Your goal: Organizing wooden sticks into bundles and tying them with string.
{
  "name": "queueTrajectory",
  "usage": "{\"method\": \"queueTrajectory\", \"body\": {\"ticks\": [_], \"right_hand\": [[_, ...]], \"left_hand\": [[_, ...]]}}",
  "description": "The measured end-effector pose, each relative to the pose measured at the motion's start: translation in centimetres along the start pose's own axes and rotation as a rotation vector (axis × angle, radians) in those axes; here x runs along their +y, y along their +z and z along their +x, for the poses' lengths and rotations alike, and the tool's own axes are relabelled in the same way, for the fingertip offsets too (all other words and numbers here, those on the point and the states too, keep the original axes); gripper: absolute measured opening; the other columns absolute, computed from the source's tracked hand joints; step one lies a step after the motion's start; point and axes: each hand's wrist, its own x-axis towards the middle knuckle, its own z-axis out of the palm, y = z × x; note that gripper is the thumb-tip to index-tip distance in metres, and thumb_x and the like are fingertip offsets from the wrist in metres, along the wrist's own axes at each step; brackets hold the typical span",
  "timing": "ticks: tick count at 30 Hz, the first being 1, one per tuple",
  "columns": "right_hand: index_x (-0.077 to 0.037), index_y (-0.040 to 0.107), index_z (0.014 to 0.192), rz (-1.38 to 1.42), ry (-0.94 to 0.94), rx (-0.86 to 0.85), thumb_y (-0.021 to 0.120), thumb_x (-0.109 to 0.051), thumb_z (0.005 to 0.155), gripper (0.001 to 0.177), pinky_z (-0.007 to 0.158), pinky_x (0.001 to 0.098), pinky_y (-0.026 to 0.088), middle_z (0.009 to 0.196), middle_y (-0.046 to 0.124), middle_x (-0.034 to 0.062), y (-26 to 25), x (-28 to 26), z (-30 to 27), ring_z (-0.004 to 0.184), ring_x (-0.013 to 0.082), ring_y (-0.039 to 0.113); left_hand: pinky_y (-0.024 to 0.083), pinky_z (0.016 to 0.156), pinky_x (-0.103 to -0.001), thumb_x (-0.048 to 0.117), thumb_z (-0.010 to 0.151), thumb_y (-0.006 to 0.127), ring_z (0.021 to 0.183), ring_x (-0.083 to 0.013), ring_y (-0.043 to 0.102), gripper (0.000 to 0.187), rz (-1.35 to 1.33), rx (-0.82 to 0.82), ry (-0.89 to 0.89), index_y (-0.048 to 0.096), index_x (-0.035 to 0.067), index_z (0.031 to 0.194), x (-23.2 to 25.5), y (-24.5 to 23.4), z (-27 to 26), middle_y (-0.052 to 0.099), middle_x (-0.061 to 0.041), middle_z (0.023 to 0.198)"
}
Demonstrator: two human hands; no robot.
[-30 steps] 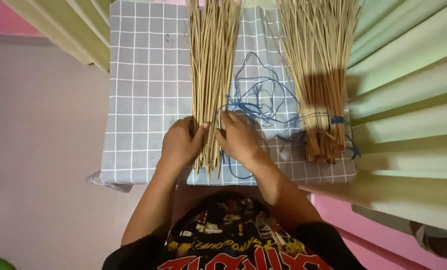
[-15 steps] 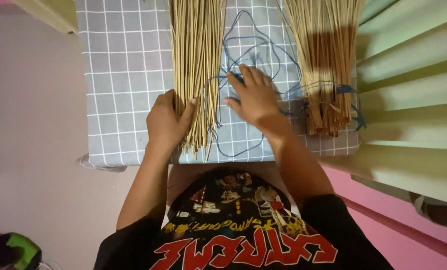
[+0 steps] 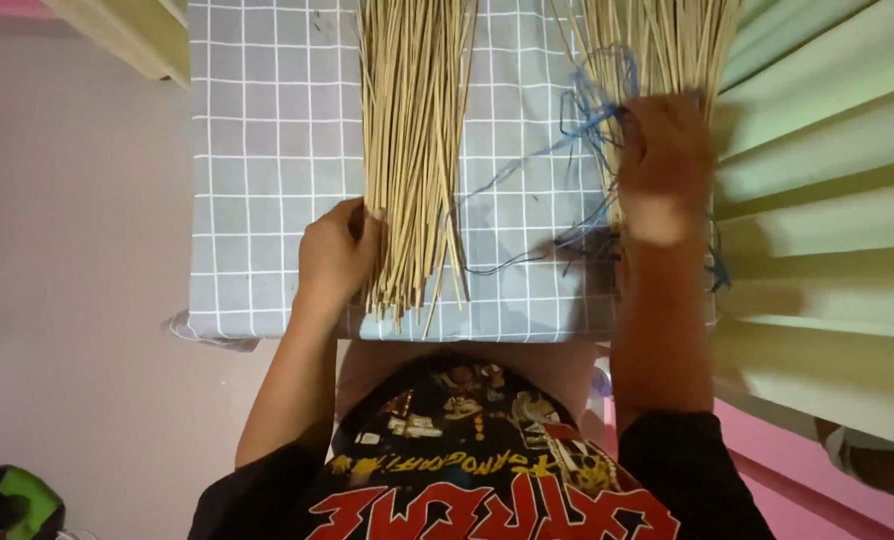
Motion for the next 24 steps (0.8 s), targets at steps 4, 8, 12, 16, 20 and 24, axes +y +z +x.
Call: {"method": "queueTrajectory", "body": {"ticks": [4, 8, 12, 16, 20, 24], "right_hand": [[-0.002, 0.076, 0.116, -0.416, 0.025, -0.321, 0.079, 0.002, 0.081, 0.035, 0.09, 0.043, 0.056, 0.143, 0.054, 0.0194, 2.4, 1.2, -1.7, 0.112, 0.0377, 0.063], [-0.008, 0.067, 0.133, -0.146, -0.215, -0.131, 0.061, -0.017, 0.104, 0.031, 0.106, 0.039, 0.044, 0.14, 0.059, 0.0161, 5.2, 0.0, -5.5, 0.128, 0.033, 0.057], [-0.012, 0.063, 0.138, 0.145, -0.26, -0.558, 0.058, -0.029, 0.103, 0.039, 0.105, 0.0515, 0.045, 0.141, 0.057, 0.0151, 7.0, -8.0, -5.2, 0.132, 0.0364, 0.056], [-0.012, 0.054, 0.146, 0.052, -0.099, -0.914, 0.06, -0.039, 0.101, 0.053, 0.104, 0.0543, 0.043, 0.147, 0.052, 0.0185, 7.6, -8.5, -4.5, 0.131, 0.0415, 0.056], [-0.013, 0.061, 0.134, 0.084, -0.09, -0.754, 0.064, -0.03, 0.098, 0.039, 0.084, 0.0431, 0.055, 0.116, 0.063, 0.0078, 9.4, -6.8, -8.7, 0.106, 0.0319, 0.068], [-0.012, 0.07, 0.12, 0.353, 0.016, -0.614, 0.06, -0.015, 0.1, 0.023, 0.077, 0.0364, 0.058, 0.103, 0.068, 0.0053, 10.6, -5.3, -10.8, 0.095, 0.0294, 0.071]], "left_hand": [[0.056, 0.062, -0.033, 0.029, 0.099, 0.064, 0.072, -0.0253, 0.074, 0.04, -0.009, -0.035, -0.038, 0.069, -0.004, 0.121, -0.8, 0.2, 0.8, 0.078, -0.014, 0.092], [0.057, 0.073, -0.057, 0.038, 0.099, 0.061, 0.091, -0.049, 0.072, 0.043, 0.081, -0.136, -0.082, 0.072, -0.001, 0.113, -1.2, -0.1, 1.2, 0.074, -0.024, 0.09], [0.055, 0.074, -0.061, 0.033, 0.103, 0.054, 0.092, -0.0549, 0.07, 0.042, 0.084, -0.114, -0.094, 0.069, -0.006, 0.112, -0.1, -0.8, 0.7, 0.072, -0.031, 0.091], [0.056, 0.074, -0.06, 0.028, 0.105, 0.05, 0.094, -0.055, 0.069, 0.038, 0.044, -0.09, -0.11, 0.066, -0.006, 0.114, 0.7, -1.2, 0.4, 0.071, -0.032, 0.093], [0.056, 0.074, -0.062, 0.039, 0.108, 0.051, 0.094, -0.0542, 0.069, 0.051, 0.053, -0.09, -0.086, 0.065, -0.009, 0.116, 1.1, -1.1, -0.5, 0.07, -0.034, 0.094], [0.056, 0.072, -0.062, 0.046, 0.104, 0.065, 0.089, -0.054, 0.07, 0.055, 0.186, -0.082, 0.056, 0.068, -0.008, 0.109, -0.3, -0.1, -0.4, 0.069, -0.03, 0.089]]}}
